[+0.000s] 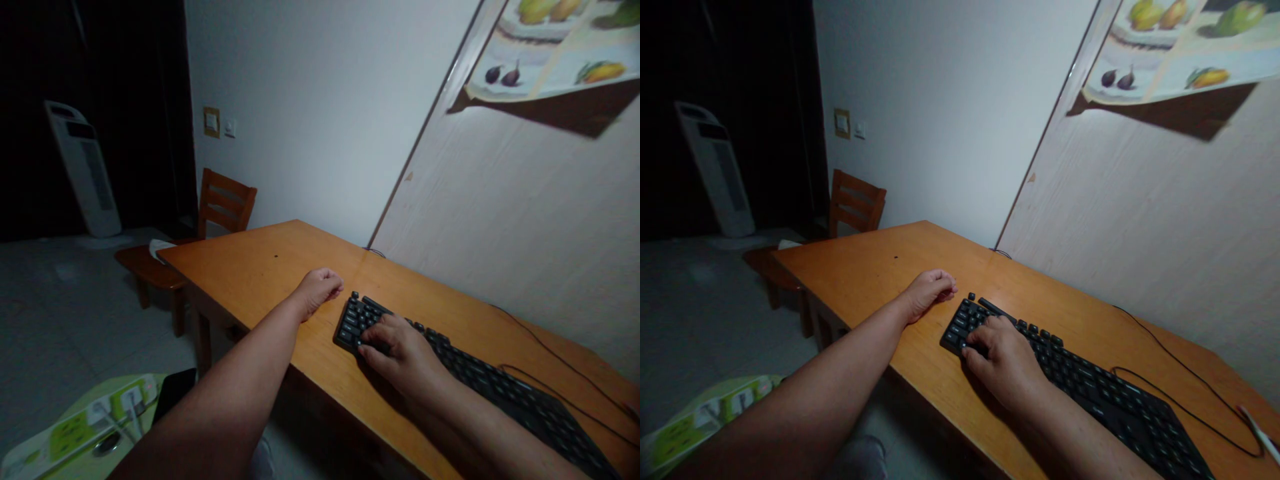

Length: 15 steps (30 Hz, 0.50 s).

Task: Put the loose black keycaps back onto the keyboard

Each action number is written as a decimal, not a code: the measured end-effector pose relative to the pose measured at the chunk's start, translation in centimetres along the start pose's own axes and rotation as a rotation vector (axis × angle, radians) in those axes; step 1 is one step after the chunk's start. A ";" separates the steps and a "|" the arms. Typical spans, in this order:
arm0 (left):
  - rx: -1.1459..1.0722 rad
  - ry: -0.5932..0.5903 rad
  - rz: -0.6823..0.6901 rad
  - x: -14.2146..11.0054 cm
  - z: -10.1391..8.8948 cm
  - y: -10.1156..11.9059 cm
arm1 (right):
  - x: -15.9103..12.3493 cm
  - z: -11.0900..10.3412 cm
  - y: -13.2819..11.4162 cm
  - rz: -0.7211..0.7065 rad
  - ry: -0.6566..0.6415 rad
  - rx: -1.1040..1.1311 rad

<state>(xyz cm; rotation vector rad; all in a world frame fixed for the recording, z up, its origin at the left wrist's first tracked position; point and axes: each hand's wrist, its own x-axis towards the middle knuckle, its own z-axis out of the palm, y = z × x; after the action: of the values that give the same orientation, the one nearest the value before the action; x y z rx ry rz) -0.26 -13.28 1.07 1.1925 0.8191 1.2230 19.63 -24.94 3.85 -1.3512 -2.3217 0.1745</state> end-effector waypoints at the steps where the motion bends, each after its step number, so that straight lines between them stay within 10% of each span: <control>1: 0.005 0.001 0.005 0.0 0.0 0.0 | 0.0 0.1 0.0 0.005 -0.003 0.000; 15: 0.021 0.016 -0.017 0.2 0.1 0.0 | 0.0 1.3 -0.6 0.117 0.076 -0.037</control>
<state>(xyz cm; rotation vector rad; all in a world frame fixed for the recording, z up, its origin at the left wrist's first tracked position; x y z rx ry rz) -0.17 -13.14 1.09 1.1921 0.8547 1.2140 18.59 -25.12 2.92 -1.4868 -2.1952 0.1150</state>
